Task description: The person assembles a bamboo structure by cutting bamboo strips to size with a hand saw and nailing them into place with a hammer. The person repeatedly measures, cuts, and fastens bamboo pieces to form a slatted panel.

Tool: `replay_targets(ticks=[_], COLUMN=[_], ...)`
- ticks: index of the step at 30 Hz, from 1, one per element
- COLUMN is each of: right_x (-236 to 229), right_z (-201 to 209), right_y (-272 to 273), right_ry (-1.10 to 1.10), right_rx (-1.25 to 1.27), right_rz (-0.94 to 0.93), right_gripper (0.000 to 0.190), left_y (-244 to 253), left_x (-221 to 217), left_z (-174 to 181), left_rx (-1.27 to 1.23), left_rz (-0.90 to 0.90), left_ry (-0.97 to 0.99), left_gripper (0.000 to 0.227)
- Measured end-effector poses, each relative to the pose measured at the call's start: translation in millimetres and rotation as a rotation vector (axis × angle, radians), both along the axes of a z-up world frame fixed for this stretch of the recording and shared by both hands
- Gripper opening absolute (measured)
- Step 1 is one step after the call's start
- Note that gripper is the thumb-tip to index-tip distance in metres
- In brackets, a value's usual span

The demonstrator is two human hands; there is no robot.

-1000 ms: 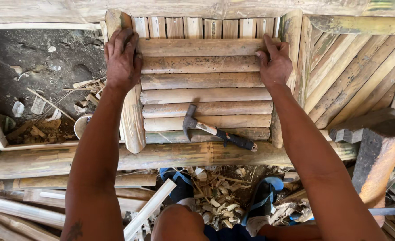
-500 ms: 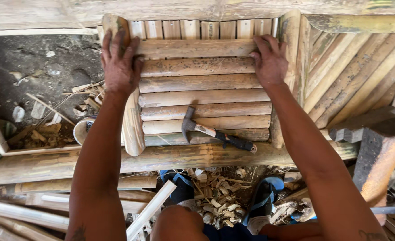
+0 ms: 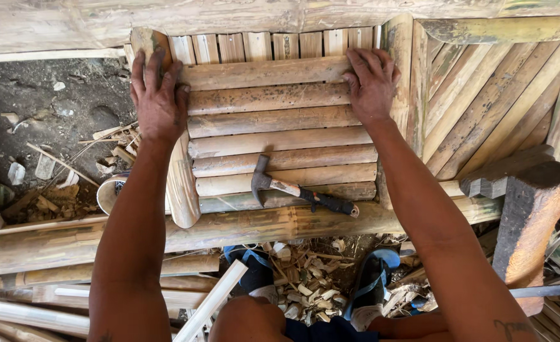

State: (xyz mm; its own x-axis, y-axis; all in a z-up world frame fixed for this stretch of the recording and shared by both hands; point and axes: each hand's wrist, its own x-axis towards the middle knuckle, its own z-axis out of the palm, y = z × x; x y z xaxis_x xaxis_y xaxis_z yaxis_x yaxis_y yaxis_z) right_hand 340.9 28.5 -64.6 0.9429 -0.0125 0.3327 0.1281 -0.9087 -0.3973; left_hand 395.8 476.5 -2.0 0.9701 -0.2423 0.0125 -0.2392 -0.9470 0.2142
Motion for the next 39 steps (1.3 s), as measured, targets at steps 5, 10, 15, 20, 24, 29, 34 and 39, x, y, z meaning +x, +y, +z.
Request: replay_targets(ticks=[5, 10, 15, 20, 24, 29, 34, 39], right_x=[-1.2, 0.1, -15.0, -90.3, -120.6, -119.4, -131.8, -135.6], right_z=[-0.7, -7.1, -15.4, -4.3, 11.3, 40.2, 52.2, 32.6], right_y=[-0.2, 1.2, 8.9, 63.0, 149.2, 232.0, 236.5, 235.6], right_ry=[0.026, 0.051, -0.073, -0.003, 0.118, 0.353, 0.204, 0.211], right_rx=[-0.014, -0.034, -0.046, 0.091, 0.346, 0.242, 0.223, 0.247], right_rz=[-0.02, -0.042, -0.054, 0.043, 0.479, 0.348, 0.373, 0.336], right_gripper=[0.045, 0.049, 0.059, 0.065, 0.033, 0.032, 0.026, 0.027], left_y=[1.8, 3.1, 6.5, 21.8, 67.1, 129.5, 157.0, 165.9], left_x=[0.9, -0.1, -1.3, -63.2, -161.8, -209.9, -170.7, -158.8], left_z=[-3.7, -4.5, -13.5, -5.3, 14.3, 12.8, -38.5, -64.2], left_rx=[-0.002, 0.025, -0.087, -0.431, -0.449, -0.371, 0.093, 0.239], left_rz=[0.002, -0.016, -0.044, 0.018, 0.233, 0.466, 0.465, 0.39], left_ry=[0.0, -0.003, -0.107, -0.396, -0.368, -0.153, 0.468, 0.476], left_gripper=[0.044, 0.046, 0.055, 0.052, 0.03, 0.01, 0.02, 0.021])
